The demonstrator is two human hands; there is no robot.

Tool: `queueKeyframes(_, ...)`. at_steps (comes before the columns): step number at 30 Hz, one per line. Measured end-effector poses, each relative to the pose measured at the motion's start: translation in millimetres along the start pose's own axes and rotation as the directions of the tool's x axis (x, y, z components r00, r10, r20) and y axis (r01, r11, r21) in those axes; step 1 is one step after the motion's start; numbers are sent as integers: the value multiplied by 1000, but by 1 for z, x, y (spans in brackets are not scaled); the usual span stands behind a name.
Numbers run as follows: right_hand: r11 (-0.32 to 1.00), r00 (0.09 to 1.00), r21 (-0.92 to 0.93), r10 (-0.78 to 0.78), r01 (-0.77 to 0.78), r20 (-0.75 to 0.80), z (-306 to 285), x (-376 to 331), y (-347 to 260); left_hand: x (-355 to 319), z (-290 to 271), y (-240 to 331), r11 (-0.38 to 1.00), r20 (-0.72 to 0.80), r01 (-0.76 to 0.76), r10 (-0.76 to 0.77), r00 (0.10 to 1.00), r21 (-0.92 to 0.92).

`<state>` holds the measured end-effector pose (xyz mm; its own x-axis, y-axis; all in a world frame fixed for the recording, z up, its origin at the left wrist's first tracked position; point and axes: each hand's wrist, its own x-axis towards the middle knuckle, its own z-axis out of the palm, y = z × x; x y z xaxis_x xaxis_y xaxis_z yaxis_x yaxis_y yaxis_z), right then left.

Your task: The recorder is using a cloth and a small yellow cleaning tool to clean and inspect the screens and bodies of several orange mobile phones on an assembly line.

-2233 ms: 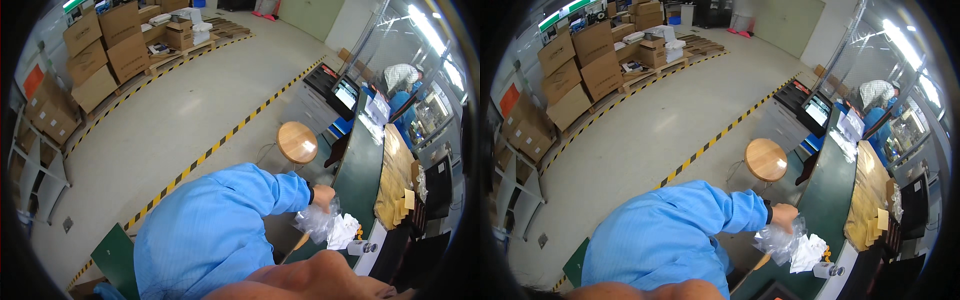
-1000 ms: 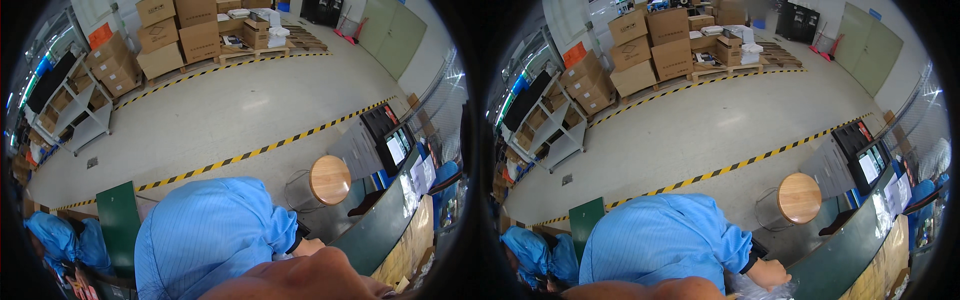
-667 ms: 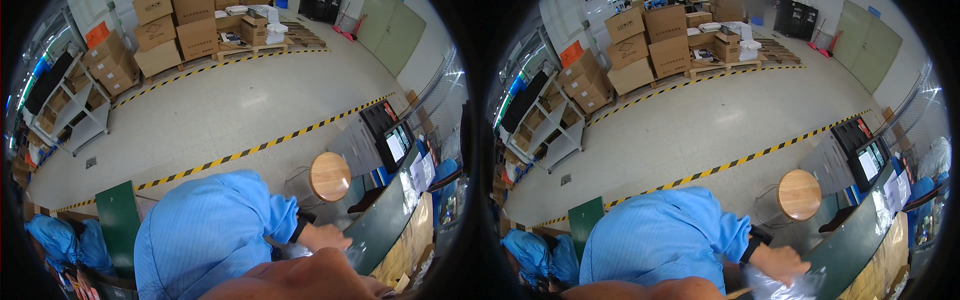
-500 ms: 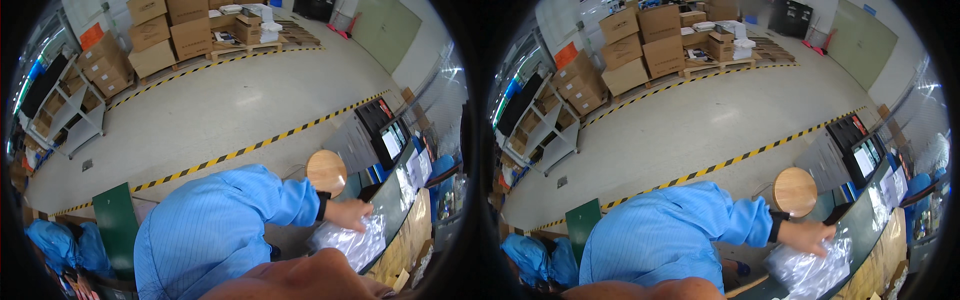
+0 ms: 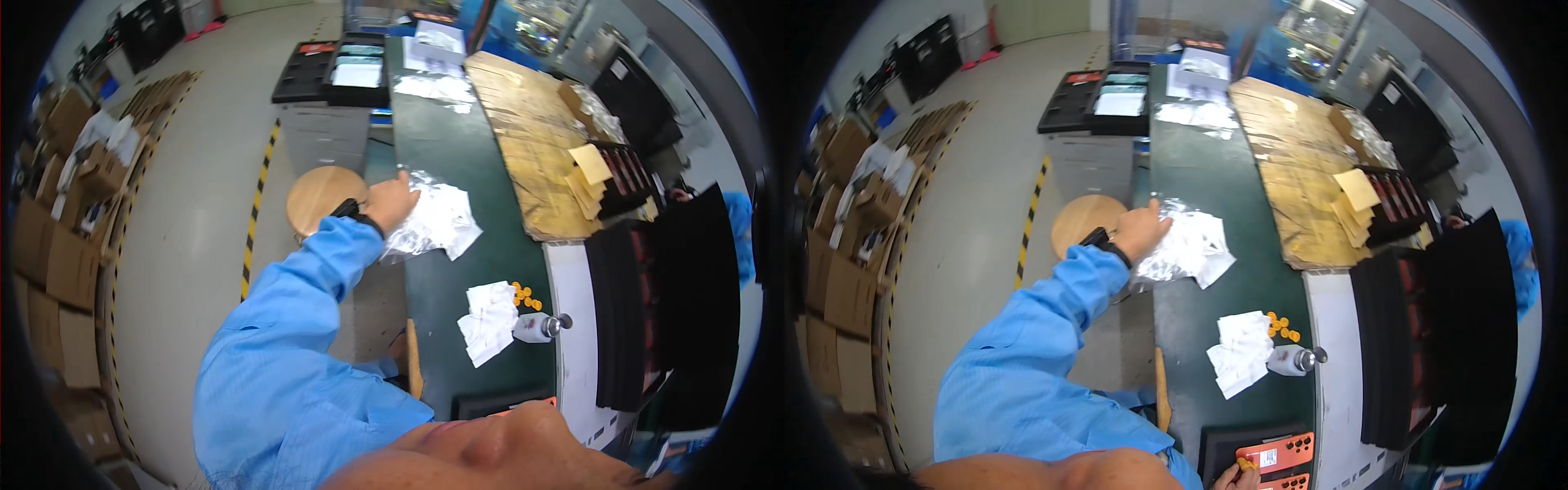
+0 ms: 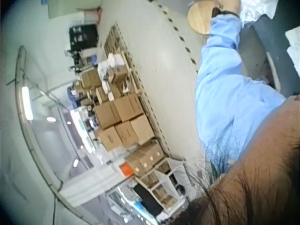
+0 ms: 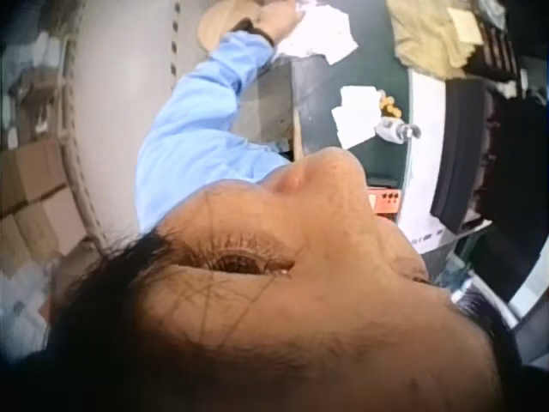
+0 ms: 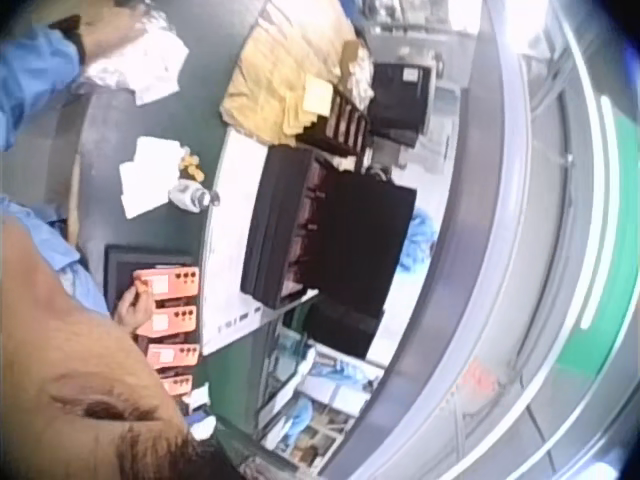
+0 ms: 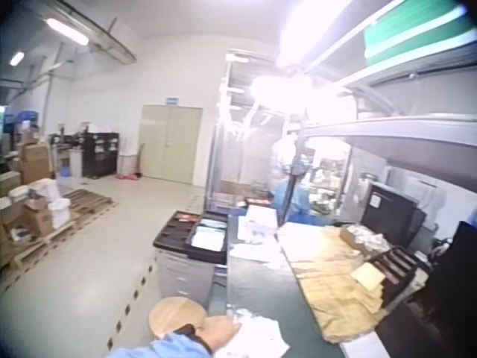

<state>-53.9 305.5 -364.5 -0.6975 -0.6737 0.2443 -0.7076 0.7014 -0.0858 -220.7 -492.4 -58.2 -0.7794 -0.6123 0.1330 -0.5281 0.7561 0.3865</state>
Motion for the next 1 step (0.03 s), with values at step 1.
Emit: queueKeyframes(1,1000,997,14,19,-20,70,3,-4,-11,4,2,3,1000,31,-3,2,1000,26)
